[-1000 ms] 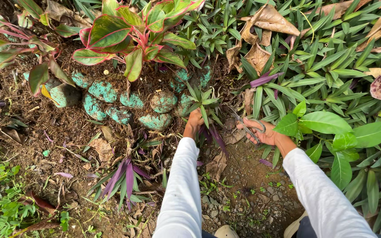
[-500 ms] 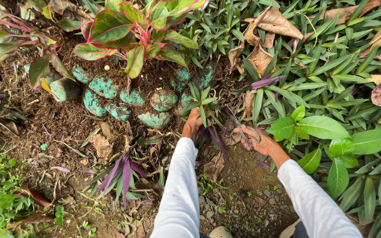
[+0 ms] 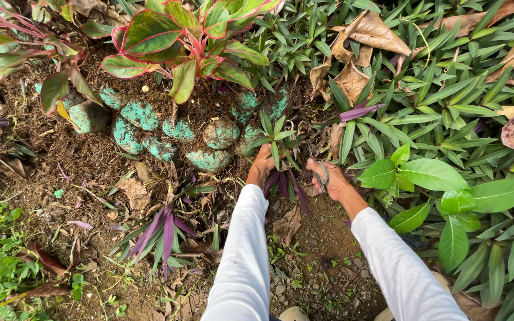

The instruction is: The person uses shears to trim and remove unwanted leaves and stems from a garden bed. They repeatedly cut foliage near the base of plants and pull out the trimmed material, clearing the area around a cluster of green stones.

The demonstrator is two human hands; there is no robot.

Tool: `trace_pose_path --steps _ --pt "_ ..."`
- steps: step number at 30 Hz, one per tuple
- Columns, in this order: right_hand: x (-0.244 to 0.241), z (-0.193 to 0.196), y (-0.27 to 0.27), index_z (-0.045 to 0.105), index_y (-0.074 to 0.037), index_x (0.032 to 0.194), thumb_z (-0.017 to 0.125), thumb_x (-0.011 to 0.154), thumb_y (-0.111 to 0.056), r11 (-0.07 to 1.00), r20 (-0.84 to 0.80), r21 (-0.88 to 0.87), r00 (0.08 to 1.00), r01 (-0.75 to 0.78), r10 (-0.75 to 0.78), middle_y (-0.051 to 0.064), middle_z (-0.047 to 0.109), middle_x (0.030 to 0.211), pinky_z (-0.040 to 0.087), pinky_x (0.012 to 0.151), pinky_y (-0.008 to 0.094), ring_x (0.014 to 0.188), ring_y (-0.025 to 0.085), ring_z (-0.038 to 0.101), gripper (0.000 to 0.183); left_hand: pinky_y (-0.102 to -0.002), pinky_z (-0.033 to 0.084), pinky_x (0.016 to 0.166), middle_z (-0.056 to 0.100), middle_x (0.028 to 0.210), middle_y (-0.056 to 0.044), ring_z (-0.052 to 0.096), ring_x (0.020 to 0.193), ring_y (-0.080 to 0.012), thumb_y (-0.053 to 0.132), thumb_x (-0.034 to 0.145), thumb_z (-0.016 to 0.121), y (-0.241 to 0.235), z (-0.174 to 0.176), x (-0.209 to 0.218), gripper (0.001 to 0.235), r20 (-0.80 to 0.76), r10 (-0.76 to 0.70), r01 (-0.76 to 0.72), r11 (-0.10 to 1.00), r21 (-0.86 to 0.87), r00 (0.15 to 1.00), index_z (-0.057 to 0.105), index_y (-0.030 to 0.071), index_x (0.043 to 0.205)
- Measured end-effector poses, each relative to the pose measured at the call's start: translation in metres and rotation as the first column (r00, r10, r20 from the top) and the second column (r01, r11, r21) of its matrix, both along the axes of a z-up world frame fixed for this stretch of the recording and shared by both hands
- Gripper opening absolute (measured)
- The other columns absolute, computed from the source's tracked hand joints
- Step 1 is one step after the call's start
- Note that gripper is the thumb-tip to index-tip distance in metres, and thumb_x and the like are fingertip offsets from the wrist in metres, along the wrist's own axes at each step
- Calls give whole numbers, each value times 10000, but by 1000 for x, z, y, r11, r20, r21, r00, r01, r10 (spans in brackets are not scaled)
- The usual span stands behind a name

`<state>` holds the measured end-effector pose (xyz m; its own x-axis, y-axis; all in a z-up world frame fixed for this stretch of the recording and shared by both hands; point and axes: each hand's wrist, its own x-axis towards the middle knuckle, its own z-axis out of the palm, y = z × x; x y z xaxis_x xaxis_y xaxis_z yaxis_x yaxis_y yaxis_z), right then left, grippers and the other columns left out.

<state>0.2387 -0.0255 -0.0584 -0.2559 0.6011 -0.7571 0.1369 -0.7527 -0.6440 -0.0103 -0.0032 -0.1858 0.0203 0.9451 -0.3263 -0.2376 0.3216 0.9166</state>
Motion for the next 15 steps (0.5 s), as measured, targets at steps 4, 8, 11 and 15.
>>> trace_pose_path --steps 4,8,11,15 --pt "6 -3 -1 726 -19 1143 841 772 -529 998 38 56 999 -16 14 -3 566 589 370 386 247 449 86 516 640 -351 536 637 700 871 -53 619 713 -176 73 872 810 -3 -13 -4 160 -43 -40 38 998 -39 998 754 37 1017" --pt "4 -4 -3 695 -55 1115 856 765 -485 997 -2 79 1000 -18 19 -10 561 578 395 378 249 434 92 523 577 -413 570 953 710 1100 -68 674 1000 -240 144 838 829 -15 -4 -25 365 -135 -87 91 996 23 987 684 47 1158" --pt "3 2 -6 666 -65 1113 804 778 -520 997 -59 38 996 -66 68 3 579 609 414 413 270 471 111 538 582 -444 425 1105 671 1248 -39 592 1212 -248 197 785 856 -28 23 -39 605 -181 -60 59 998 -11 982 601 115 1327" --pt "5 13 -4 641 -93 1158 677 852 -627 985 -61 -48 985 -164 161 2 570 686 456 512 276 562 117 535 617 -466 392 1123 694 1279 -71 600 1244 -262 210 738 859 -42 53 -85 687 -92 4 -26 973 -231 996 566 170 1358"
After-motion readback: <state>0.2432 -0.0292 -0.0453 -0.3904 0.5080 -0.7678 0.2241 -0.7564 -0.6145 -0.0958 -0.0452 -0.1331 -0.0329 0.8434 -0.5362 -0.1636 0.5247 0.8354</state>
